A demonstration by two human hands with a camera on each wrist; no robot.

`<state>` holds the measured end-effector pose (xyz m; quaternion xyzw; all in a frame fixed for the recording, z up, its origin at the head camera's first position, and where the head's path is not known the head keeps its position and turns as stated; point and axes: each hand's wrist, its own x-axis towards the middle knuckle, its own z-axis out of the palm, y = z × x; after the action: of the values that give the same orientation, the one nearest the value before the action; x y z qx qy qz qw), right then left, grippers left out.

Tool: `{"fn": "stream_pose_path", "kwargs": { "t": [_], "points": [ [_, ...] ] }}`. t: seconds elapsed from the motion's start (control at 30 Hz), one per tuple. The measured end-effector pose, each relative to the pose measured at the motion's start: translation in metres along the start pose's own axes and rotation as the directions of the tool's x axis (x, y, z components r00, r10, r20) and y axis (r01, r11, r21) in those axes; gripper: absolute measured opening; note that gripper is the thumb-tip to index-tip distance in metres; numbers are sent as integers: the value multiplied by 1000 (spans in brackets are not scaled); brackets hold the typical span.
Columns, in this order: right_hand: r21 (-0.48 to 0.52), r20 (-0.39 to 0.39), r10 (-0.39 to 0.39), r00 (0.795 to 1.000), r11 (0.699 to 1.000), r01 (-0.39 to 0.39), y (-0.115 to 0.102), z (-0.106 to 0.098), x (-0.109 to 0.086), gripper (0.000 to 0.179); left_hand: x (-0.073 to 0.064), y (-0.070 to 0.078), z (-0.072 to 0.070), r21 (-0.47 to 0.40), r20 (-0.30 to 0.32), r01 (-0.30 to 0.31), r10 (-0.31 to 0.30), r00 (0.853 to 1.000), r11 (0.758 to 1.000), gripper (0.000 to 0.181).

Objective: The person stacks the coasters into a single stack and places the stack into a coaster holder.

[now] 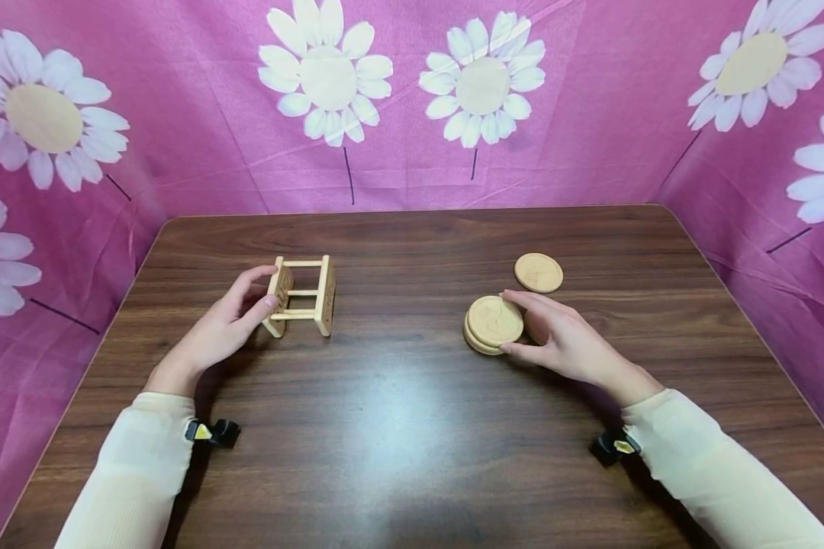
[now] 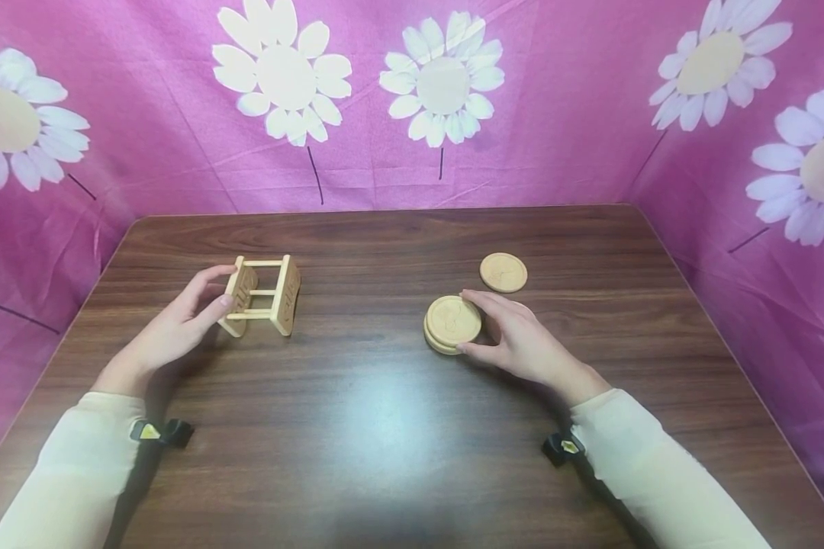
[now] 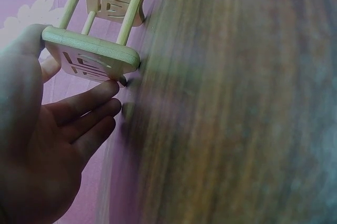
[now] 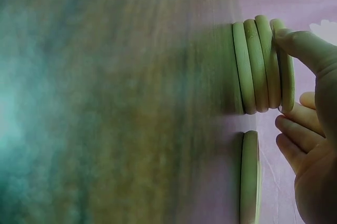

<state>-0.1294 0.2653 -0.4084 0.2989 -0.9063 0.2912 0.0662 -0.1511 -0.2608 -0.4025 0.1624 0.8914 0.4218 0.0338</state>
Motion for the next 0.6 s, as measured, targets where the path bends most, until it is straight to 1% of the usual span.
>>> {"fn": "stream_pose_path", "kwargs": {
  "t": [0.33, 0.43, 0.6],
  "points": [
    [3, -11, -29, 1000, 1000, 29, -1, 1, 0, 81, 0, 1, 0, 2, 0, 6, -6, 1000, 1000, 50],
    [6, -7, -18, 1000, 1000, 18, -1, 1, 0, 82, 0, 1, 0, 5, 0, 10, -10, 1000, 1000, 51],
    [5, 12, 22, 1000, 1000, -22, -2, 0, -2, 81, 0, 1, 0, 6, 2, 13, -13, 1000, 1000, 51]
  ]
}}
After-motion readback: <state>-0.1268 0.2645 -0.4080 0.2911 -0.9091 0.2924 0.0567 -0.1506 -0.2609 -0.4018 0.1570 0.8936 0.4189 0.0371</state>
